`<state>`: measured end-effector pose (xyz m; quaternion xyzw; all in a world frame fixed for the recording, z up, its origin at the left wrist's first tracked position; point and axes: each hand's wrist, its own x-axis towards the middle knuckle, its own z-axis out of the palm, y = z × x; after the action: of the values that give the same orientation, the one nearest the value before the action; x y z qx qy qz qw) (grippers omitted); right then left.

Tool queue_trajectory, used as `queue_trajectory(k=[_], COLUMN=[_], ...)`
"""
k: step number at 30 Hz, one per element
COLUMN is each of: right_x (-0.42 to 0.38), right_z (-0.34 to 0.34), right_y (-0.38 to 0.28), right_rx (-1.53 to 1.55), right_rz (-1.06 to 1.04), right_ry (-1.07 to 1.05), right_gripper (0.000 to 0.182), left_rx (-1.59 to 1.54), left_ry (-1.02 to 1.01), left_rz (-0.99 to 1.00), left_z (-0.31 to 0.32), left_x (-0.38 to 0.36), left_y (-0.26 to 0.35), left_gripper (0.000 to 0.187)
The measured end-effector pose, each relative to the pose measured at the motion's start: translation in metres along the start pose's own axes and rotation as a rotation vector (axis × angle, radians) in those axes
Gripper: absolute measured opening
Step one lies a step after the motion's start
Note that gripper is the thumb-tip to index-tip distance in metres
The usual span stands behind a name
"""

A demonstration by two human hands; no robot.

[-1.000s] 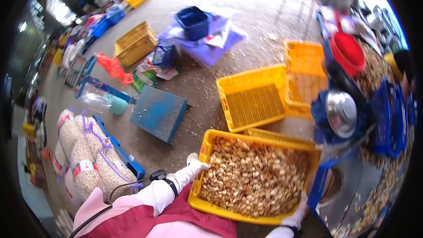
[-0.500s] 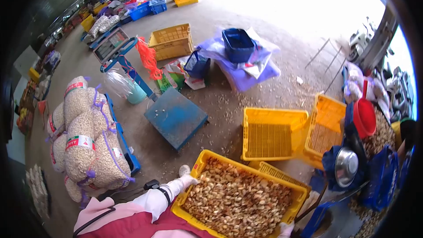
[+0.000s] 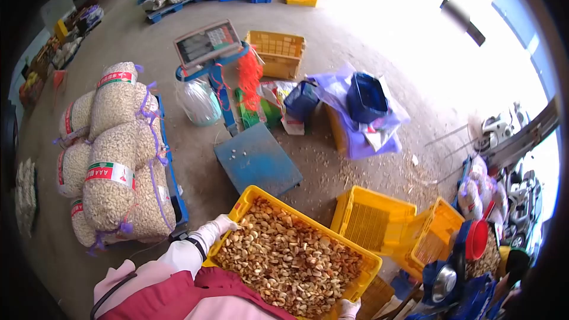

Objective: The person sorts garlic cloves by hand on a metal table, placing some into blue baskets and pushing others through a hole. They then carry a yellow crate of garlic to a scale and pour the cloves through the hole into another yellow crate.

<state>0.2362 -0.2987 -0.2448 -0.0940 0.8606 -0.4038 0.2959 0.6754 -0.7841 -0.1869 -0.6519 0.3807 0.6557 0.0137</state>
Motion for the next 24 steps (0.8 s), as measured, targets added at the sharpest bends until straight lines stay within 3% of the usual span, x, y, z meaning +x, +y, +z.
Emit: queue_trajectory(k=[3,5,7,8,9,11,12,14,15,16,17,18,19,20,21,23,24], right_x=[0.016,0.029,0.08,0.086,0.083,0.14,0.169,0.204,0.218,0.251,0.286,0.324,0.335,0.331,0.311,0.352,0.374], right_z=[0.065,0.105,0.127,0.152,0.176,0.223,0.251,0.292,0.316,0.352,0.382,0.412,0.444,0.47,0.482,0.533,0.559], right_y=[-0.138,-0.216,-0.252,-0.286,-0.317,-0.314,-0.315,-0.34,-0.339,-0.335,-0.337,-0.336,-0.362,-0.371,-0.392,-0.393,-0.392], right_rx=[0.186,0.049,0.051,0.063,0.074,0.115,0.135,-0.094,-0.103,-0.182,0.124,0.478,0.62,0.001,-0.209,-0.085,-0.023], right_rz=[0.034,-0.087,-0.141,-0.139,-0.119,0.014,0.045,-0.165,-0.166,-0.334,-0.048,0.414,0.833,0.043,-0.289,-0.134,-0.057], right_ry=[-0.067,-0.116,-0.198,-0.251,-0.306,-0.429,-0.468,-0.457,-0.469,-0.446,-0.739,-0.932,-0.994,-0.833,-0.717,-0.718,-0.711], right_gripper=[0.046,0.043,0.043,0.036,0.028,0.013,0.011,0.027,0.027,0.029,0.028,0.028,0.027,0.034,0.024,0.027,0.033], left_rx=[-0.057,-0.234,-0.396,-0.424,-0.556,-0.439,-0.416,-0.42,-0.418,-0.348,-0.358,-0.406,-0.436,-0.525,-0.488,-0.917,-0.89], left_ry=[0.056,0.115,0.12,0.121,0.092,0.259,0.333,0.354,0.36,0.416,0.433,0.479,0.517,0.575,0.556,0.637,0.717], left_rz=[0.137,-0.042,0.047,0.124,0.052,-0.003,-0.053,-0.039,-0.027,-0.058,-0.059,-0.127,-0.203,-0.222,-0.252,0.054,0.012], left_z=[-0.062,-0.093,-0.115,-0.129,-0.14,-0.161,-0.171,-0.184,-0.198,-0.21,-0.22,-0.222,-0.225,-0.224,-0.212,-0.209,-0.205], left_x=[0.03,0.012,0.026,0.068,0.083,0.055,0.077,0.117,0.138,0.159,0.172,0.171,0.181,0.193,0.205,0.262,0.275], left_y=[-0.002,0.02,0.025,-0.001,-0.006,0.034,0.031,0.041,0.032,0.028,0.041,0.041,0.032,0.023,-0.001,-0.066,-0.099], left_gripper=[0.045,0.041,0.039,0.037,0.035,0.036,0.036,0.036,0.037,0.038,0.038,0.039,0.04,0.036,0.036,0.029,0.024])
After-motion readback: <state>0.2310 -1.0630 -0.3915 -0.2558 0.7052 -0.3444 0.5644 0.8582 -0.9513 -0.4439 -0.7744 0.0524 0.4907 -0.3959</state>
